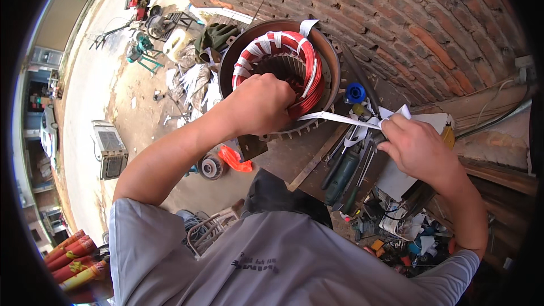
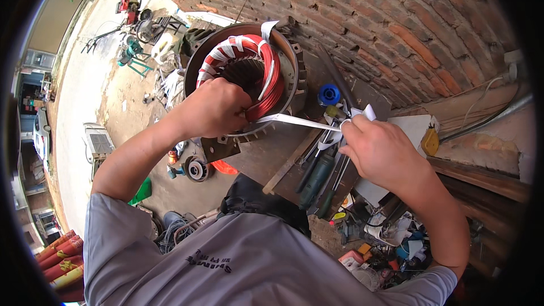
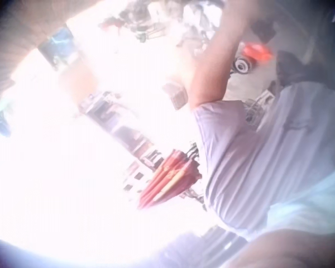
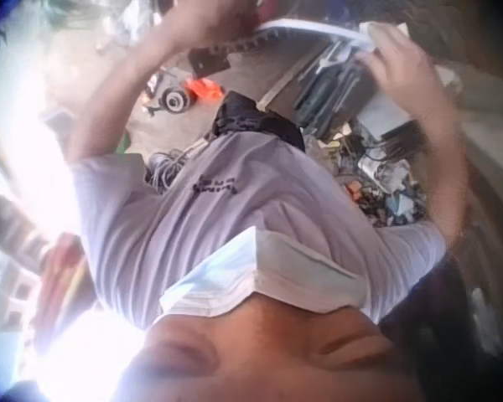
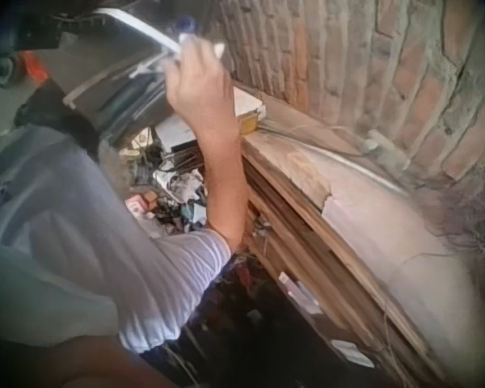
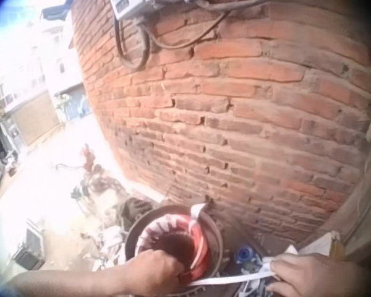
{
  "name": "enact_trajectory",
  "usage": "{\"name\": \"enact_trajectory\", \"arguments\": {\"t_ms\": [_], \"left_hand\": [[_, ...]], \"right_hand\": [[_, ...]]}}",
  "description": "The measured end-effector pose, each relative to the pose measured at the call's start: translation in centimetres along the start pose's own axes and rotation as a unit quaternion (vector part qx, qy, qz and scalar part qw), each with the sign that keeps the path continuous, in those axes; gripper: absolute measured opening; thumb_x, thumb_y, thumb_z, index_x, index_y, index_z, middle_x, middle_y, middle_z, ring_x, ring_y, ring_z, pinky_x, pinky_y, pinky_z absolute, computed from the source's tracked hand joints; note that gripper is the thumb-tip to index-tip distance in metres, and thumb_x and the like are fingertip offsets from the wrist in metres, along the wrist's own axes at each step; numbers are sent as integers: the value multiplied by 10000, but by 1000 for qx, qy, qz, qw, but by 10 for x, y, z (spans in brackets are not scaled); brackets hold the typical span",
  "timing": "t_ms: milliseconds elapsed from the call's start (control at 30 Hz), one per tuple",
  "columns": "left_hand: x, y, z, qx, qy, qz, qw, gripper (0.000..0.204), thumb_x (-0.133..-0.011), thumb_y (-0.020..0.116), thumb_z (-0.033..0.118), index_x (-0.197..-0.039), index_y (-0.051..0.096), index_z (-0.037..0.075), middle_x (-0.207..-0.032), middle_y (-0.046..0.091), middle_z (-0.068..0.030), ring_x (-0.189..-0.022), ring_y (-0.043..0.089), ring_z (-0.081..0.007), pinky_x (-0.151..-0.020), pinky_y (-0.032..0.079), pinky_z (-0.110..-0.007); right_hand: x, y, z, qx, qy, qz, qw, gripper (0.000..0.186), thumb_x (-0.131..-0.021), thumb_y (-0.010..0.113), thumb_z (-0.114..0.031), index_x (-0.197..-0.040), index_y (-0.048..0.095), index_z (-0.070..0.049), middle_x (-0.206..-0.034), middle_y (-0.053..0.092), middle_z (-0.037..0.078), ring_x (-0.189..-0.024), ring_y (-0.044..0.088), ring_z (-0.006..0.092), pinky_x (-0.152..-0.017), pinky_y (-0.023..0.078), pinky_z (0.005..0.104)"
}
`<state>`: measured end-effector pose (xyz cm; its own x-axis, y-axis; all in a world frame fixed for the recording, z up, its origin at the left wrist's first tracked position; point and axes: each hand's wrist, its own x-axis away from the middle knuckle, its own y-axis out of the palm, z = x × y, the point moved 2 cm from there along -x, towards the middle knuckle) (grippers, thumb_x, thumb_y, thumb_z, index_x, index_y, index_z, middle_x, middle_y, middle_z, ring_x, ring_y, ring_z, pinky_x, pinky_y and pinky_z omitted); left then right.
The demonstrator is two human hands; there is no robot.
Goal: The person wraps white tape around a motor stator with red copper windings, repeatedly cutting tape and securing it with a hammer. The person uses scissors to trim tape and a hammer to press it into place, working methodically around the stator.
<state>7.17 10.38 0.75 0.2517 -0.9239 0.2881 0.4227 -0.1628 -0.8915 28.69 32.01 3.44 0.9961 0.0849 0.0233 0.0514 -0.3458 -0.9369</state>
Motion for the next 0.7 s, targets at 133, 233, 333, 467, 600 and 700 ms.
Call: {"name": "enact_trajectory", "arguments": {"t_ms": [133,233,333,467,600,700], "left_hand": [[9,2,-10,63,-18,6,998,205,-765,800,187,-864,726,24,-795,704,-162,-812,709,-370,-736,557,-462],[13,6,-19,134,-21,35,990,275,-743,875,184,-914,728,28,-827,714,-129,-829,707,-341,-743,553,-434],[16,8,-19,158,15,96,983,289,-736,895,198,-907,720,44,-838,691,-120,-840,678,-333,-753,545,-433],[34,28,-21,189,43,214,957,251,-755,894,235,-846,723,75,-883,702,-53,-829,671,-279,-711,536,-405],[39,31,-19,200,66,243,947,276,-786,867,237,-883,712,30,-970,716,-86,-825,701,-269,-697,552,-374],[37,36,-18,139,96,227,959,202,-767,766,186,-872,657,53,-900,656,-61,-720,671,-200,-644,534,-331]], "right_hand": [[-34,-22,17,-269,3,-30,963,205,-943,725,-168,-951,686,33,-1096,712,174,-912,708,228,-783,530,346],[-57,17,-7,-651,-12,70,756,312,-1062,584,-268,-853,655,-47,-1471,537,293,-1334,544,359,-1112,407,492],[-90,42,-24,-893,-24,35,449,365,-1131,432,-331,-913,591,-85,-1414,565,300,-1409,481,424,-1208,320,612],[-91,26,-19,-767,104,-88,627,370,-1123,468,-352,-890,501,-67,-705,517,64,-580,441,138,-639,406,349],[-91,0,-24,-659,187,-209,698,369,-1089,575,-316,-859,503,-36,-725,578,64,-620,470,112,-613,391,289],[-107,-10,-26,-590,197,-258,739,342,-1065,623,-246,-825,521,-26,-706,609,66,-607,509,106,-583,410,279]]}}
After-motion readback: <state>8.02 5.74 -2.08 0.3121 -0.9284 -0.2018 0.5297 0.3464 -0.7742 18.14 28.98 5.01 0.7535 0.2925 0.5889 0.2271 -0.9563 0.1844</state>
